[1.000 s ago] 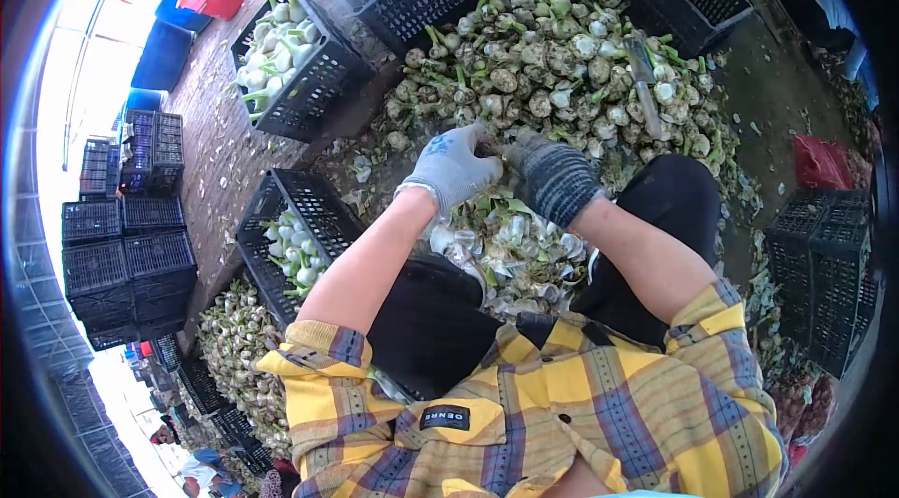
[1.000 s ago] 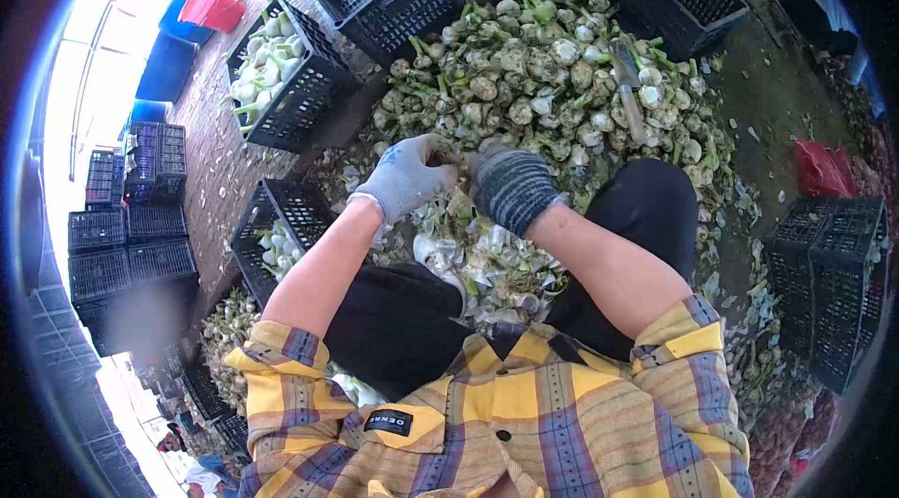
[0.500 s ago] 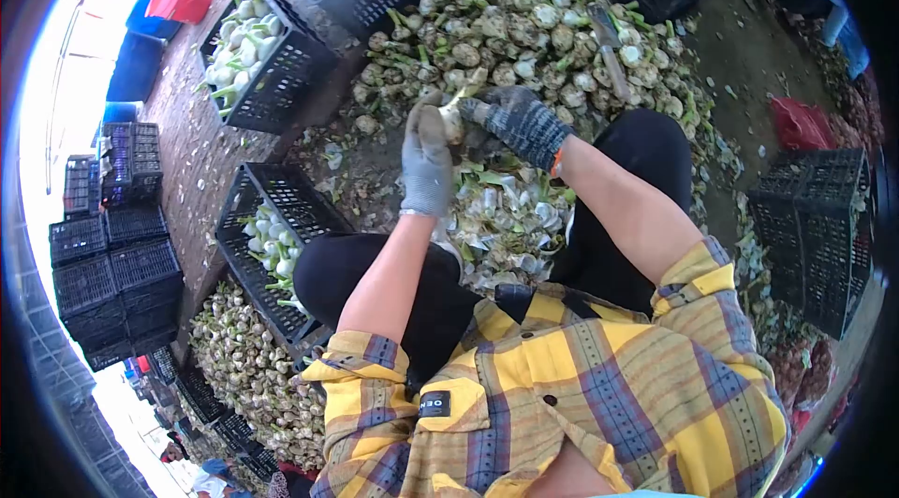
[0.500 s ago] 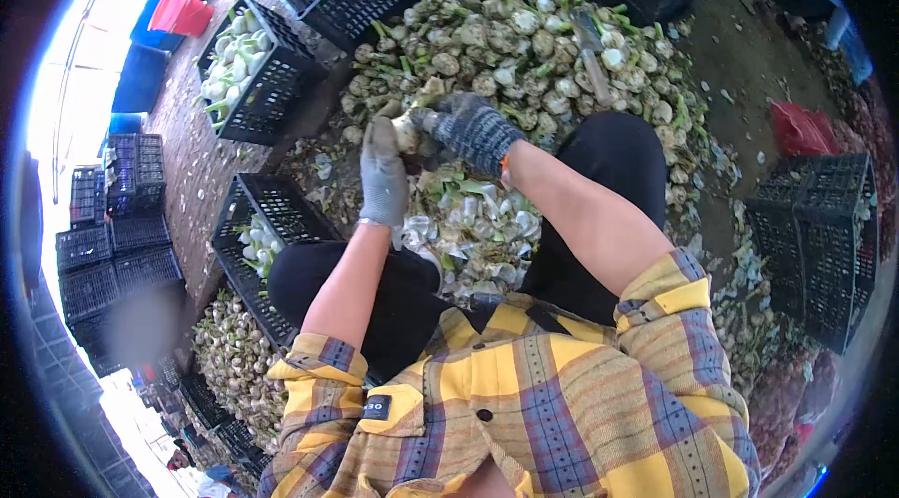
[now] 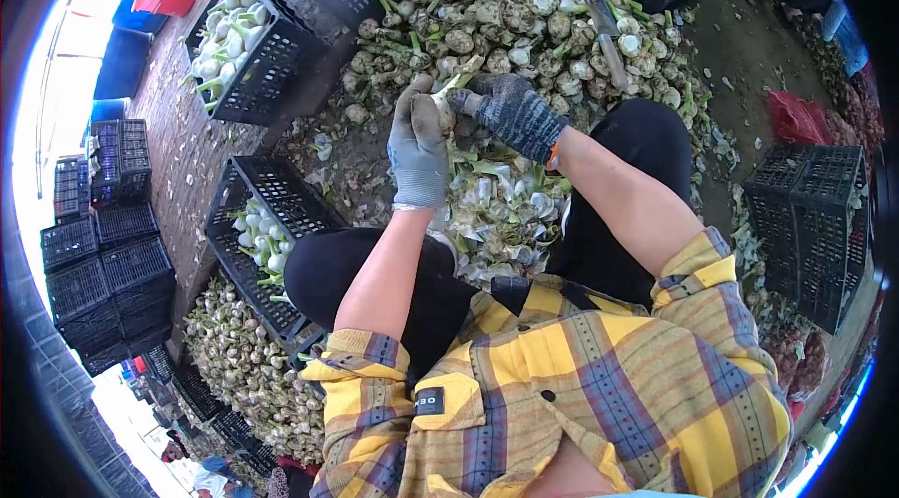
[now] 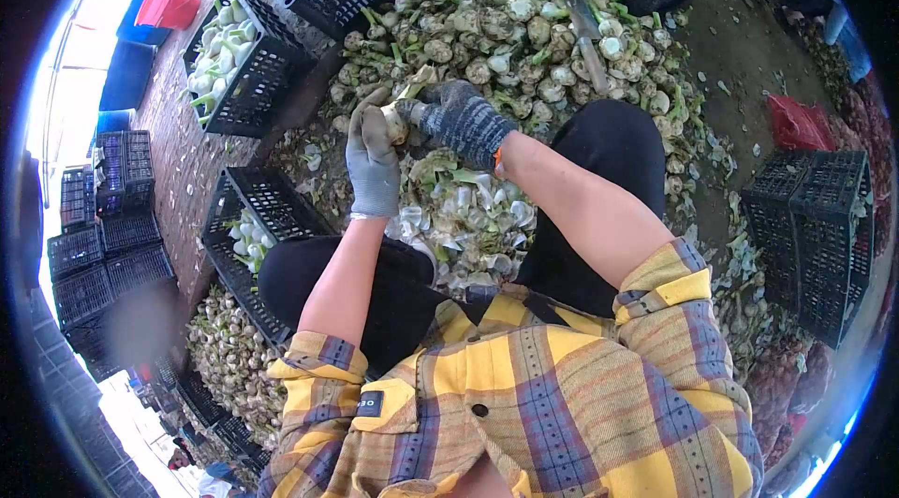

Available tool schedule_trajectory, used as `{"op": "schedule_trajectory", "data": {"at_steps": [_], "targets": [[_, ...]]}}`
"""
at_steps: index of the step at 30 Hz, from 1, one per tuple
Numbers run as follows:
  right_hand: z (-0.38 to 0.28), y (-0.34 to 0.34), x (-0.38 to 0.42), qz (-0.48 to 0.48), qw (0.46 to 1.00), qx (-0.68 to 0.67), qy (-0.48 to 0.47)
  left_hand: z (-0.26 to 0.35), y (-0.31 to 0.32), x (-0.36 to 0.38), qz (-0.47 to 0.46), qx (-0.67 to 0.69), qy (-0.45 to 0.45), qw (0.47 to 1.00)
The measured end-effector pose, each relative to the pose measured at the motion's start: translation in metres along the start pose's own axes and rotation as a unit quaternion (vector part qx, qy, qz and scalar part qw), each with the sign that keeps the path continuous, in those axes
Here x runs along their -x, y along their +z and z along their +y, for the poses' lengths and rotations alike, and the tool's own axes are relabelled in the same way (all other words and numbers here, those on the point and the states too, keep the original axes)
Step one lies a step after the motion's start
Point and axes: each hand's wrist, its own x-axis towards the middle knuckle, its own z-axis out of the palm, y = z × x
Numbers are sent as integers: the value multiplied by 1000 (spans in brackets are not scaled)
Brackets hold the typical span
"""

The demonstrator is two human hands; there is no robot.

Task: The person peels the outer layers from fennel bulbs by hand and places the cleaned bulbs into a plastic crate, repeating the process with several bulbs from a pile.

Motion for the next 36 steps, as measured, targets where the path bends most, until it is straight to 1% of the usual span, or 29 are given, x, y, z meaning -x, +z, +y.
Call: {"op": "schedule_trajectory", "data": {"at_steps": [3, 6, 8, 11, 12, 14, 15, 17, 18, 20, 21, 23, 24, 25, 26, 27, 28, 30, 32, 33, 36], "targets": [[4, -1, 0, -7, 1000, 23, -9, -9, -2, -2, -4, 37, -31, 999], [6, -1, 0, 1, 997, 76, -20, -5, -5, -5, -6, 73, -129, 989], [18, 1, -5, 17, 991, 128, -41, -5, -4, -7, -20, 102, -162, 981], [14, 4, -2, 51, 994, 88, -43, 10, -2, -6, -38, 141, -233, 962], [12, 5, -2, 40, 999, 24, -28, 16, -1, -6, -44, 153, -259, 953], [10, 8, 0, 16, 994, -106, 3, 18, 5, -5, -22, 181, -243, 953], [11, 8, 0, 14, 995, -96, -5, 17, 6, -5, -11, 196, -236, 952], [13, 7, 0, 9, 997, -77, -20, 16, 1, -6, -45, 180, -264, 946], [16, 6, -1, 33, 998, 3, -50, 16, -3, -7, -62, 172, -278, 943], [26, 6, -6, 80, 977, 163, -109, 11, -11, -11, -90, 173, -340, 920], [29, 7, -6, 84, 983, 137, -85, 13, -12, -12, -104, 173, -371, 906], [34, 8, -9, 95, 991, 85, -39, 20, -6, -8, -85, 127, -313, 937], [29, 6, -9, 100, 989, 107, -15, 23, 1, -6, -77, 104, -282, 951], [25, 4, -10, 106, 986, 129, 9, 20, 11, -1, -26, 54, -186, 981], [21, 2, -9, 110, 982, 151, 34, 12, 16, 2, -11, 36, -116, 992], [18, 2, -6, 111, 984, 133, 32, 6, 20, 2, 4, 17, -46, 999], [21, 3, -7, 120, 985, 121, 8, 2, 21, 2, 20, -3, 24, 1000], [30, 5, -8, 138, 985, 97, -39, 6, 11, 2, -3, 92, -141, 986], [26, 4, -5, 132, 985, 108, -22, 22, 0, -4, -36, 158, -293, 942], [23, 5, -4, 129, 985, 112, -14, 20, -3, -8, -63, 193, -327, 923], [17, 5, -2, 126, 989, 74, 22, 22, 4, -6, -36, 137, -299, 944]]}}
